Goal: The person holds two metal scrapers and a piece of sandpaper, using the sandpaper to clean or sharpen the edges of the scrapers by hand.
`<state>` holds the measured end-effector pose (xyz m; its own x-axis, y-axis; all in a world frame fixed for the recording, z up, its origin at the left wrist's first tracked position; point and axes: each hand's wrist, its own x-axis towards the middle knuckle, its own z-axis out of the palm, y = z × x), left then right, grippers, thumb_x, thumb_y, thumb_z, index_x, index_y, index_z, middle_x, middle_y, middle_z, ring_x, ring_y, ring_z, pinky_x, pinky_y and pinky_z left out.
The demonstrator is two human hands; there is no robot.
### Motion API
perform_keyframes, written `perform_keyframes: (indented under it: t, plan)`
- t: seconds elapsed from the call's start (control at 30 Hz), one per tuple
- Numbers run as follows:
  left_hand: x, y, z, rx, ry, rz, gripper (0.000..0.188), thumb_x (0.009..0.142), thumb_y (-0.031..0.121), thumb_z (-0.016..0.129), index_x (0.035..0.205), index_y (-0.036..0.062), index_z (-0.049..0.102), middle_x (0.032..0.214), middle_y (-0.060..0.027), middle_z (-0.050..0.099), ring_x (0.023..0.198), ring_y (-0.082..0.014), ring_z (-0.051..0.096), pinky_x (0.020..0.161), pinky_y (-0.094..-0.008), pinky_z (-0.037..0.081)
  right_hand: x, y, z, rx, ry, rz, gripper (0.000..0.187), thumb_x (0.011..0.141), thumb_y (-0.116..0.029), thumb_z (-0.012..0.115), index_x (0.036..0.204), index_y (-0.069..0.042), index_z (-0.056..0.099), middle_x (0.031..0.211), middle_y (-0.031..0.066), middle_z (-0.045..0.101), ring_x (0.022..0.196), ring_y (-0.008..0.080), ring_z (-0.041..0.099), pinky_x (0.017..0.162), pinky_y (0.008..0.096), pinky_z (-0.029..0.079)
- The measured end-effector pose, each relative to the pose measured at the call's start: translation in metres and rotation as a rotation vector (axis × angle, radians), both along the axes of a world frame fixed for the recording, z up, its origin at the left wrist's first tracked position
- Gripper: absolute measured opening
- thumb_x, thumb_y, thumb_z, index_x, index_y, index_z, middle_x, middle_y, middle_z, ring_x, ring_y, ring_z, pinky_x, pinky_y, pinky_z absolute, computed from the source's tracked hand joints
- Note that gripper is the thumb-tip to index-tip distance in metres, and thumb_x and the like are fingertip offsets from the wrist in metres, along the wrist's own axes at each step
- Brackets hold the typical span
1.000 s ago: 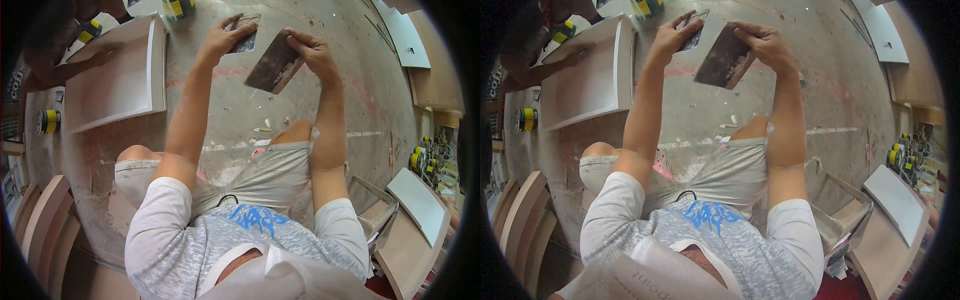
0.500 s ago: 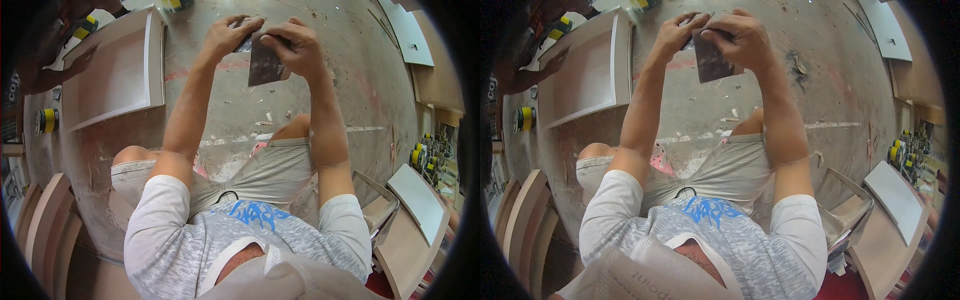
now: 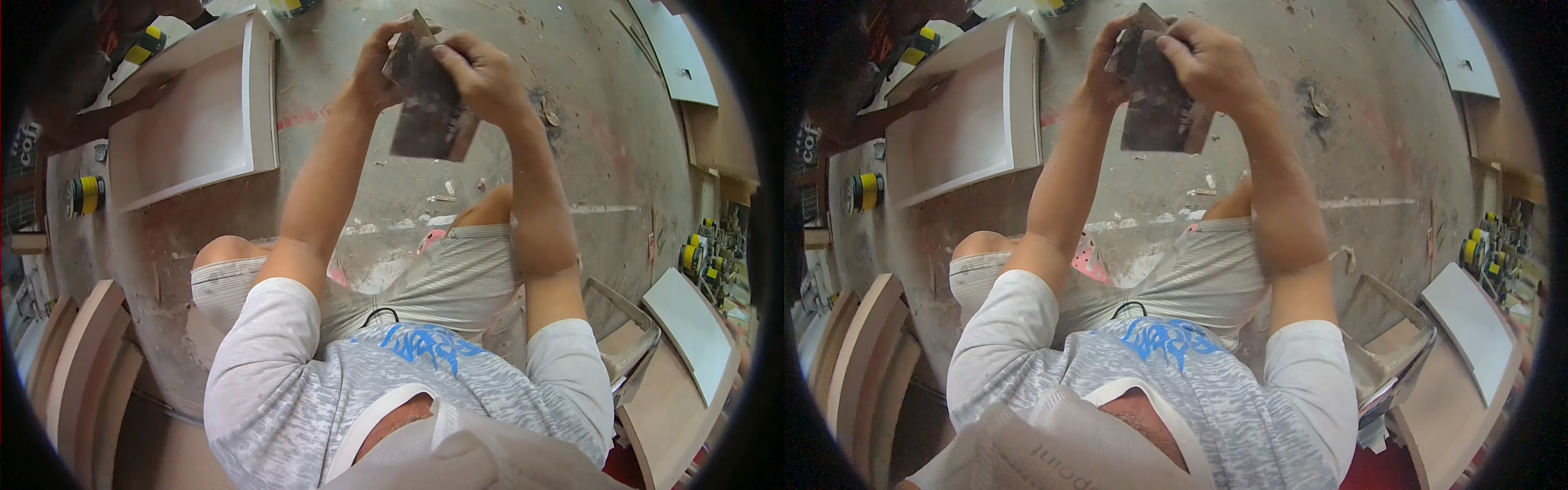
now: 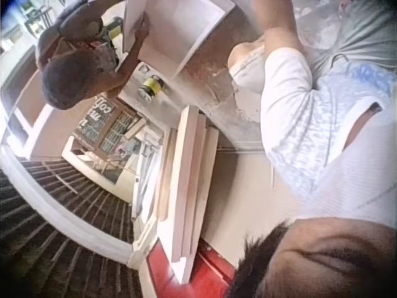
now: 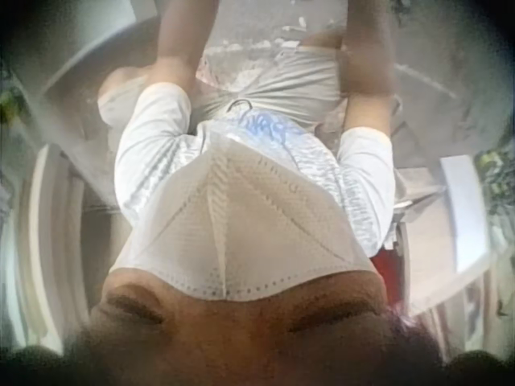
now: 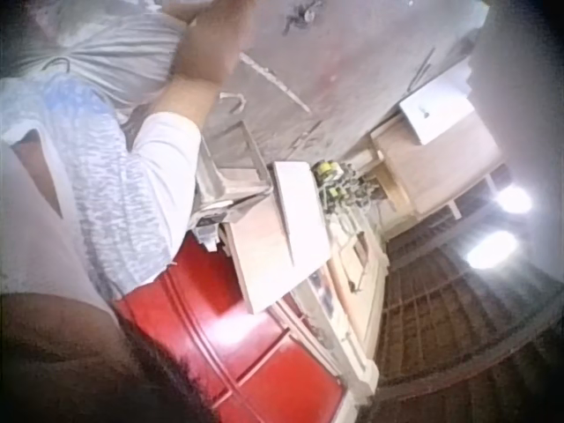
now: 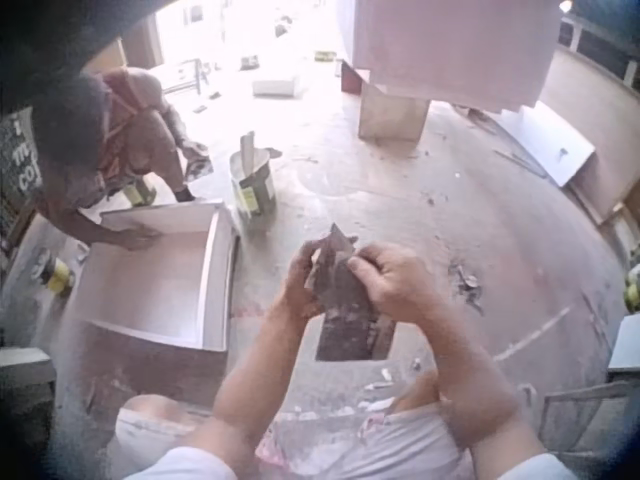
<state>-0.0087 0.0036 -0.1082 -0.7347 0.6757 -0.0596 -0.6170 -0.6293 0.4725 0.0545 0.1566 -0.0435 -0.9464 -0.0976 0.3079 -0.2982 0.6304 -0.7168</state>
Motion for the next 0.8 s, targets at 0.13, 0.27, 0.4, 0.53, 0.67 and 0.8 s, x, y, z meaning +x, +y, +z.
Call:
perform_keyframes:
  t: [0.13, 0.27, 0.4, 0.53, 0.67, 0.8]
  plan:
    - [-0.001, -0.001, 0.001, 0.235, 0.039, -0.121, 0.047, 0.086, 0.032, 0.049, 0.119, -0.0008, 0.053, 0.101, -0.0162, 0.064, 0.088, -0.0254, 0.065, 0.080, -0.0386, 0.055, 0.002, -0.011, -0.004, 0.332, -0.060, -0.027, 0.025, 0.088, -0.027, 0.057, 0.101, -0.006, 0.063, 0.088, 0.0176, 0.065, 0.080, 0.0337, 0.063, 0.071, 0.0391, 0.048]
    - [-0.007, -0.004, -0.007, 0.393, 0.042, -0.274, 0.046, 0.083, 0.026, 0.049, 0.121, -0.0006, 0.051, 0.104, -0.0172, 0.063, 0.091, -0.0268, 0.063, 0.083, -0.0392, 0.052, 0.006, -0.015, -0.004, 0.362, -0.090, 0.025, 0.026, 0.088, -0.029, 0.058, 0.096, -0.004, 0.064, 0.086, 0.0176, 0.065, 0.077, 0.0331, 0.063, 0.067, 0.0386, 0.047]
    - [0.006, -0.002, -0.014, 0.147, 0.255, 0.092, 0.051, 0.094, 0.039, 0.038, 0.125, -0.0015, 0.047, 0.122, -0.0218, 0.054, 0.111, -0.0329, 0.054, 0.094, -0.0448, 0.045, 0.012, -0.022, -0.003, 0.299, -0.131, 0.082, 0.028, 0.087, -0.029, 0.060, 0.094, -0.003, 0.064, 0.083, 0.0183, 0.064, 0.074, 0.0319, 0.063, 0.066, 0.0376, 0.047]
    - [0.009, -0.001, 0.003, 0.088, 0.188, 0.110, 0.053, 0.089, 0.037, 0.045, 0.125, -0.0017, 0.047, 0.125, -0.0223, 0.051, 0.116, -0.0344, 0.050, 0.098, -0.0453, 0.042, 0.016, -0.023, -0.004, 0.185, -0.124, 0.099, 0.026, 0.086, -0.026, 0.062, 0.095, -0.002, 0.064, 0.079, 0.0178, 0.064, 0.069, 0.0297, 0.062, 0.063, 0.0360, 0.047]
    - [0.014, -0.004, 0.016, -0.110, 0.218, 0.215, 0.053, 0.086, 0.035, 0.049, 0.124, -0.0012, 0.048, 0.124, -0.0204, 0.053, 0.114, -0.0309, 0.052, 0.096, -0.0409, 0.044, 0.023, -0.032, -0.004, 0.103, -0.122, 0.076, 0.029, 0.085, -0.032, 0.058, 0.092, -0.005, 0.067, 0.076, 0.0179, 0.065, 0.073, 0.0354, 0.064, 0.067, 0.0424, 0.049]
    - [0.013, -0.008, 0.017, -0.290, 0.227, 0.198, 0.052, 0.084, 0.033, 0.052, 0.124, -0.0009, 0.049, 0.122, -0.0177, 0.054, 0.111, -0.0277, 0.054, 0.093, -0.0380, 0.045, 0.031, -0.038, -0.003, 0.072, -0.093, 0.019, 0.028, 0.084, -0.031, 0.059, 0.088, -0.005, 0.068, 0.076, 0.0176, 0.065, 0.072, 0.0343, 0.064, 0.067, 0.0419, 0.049]
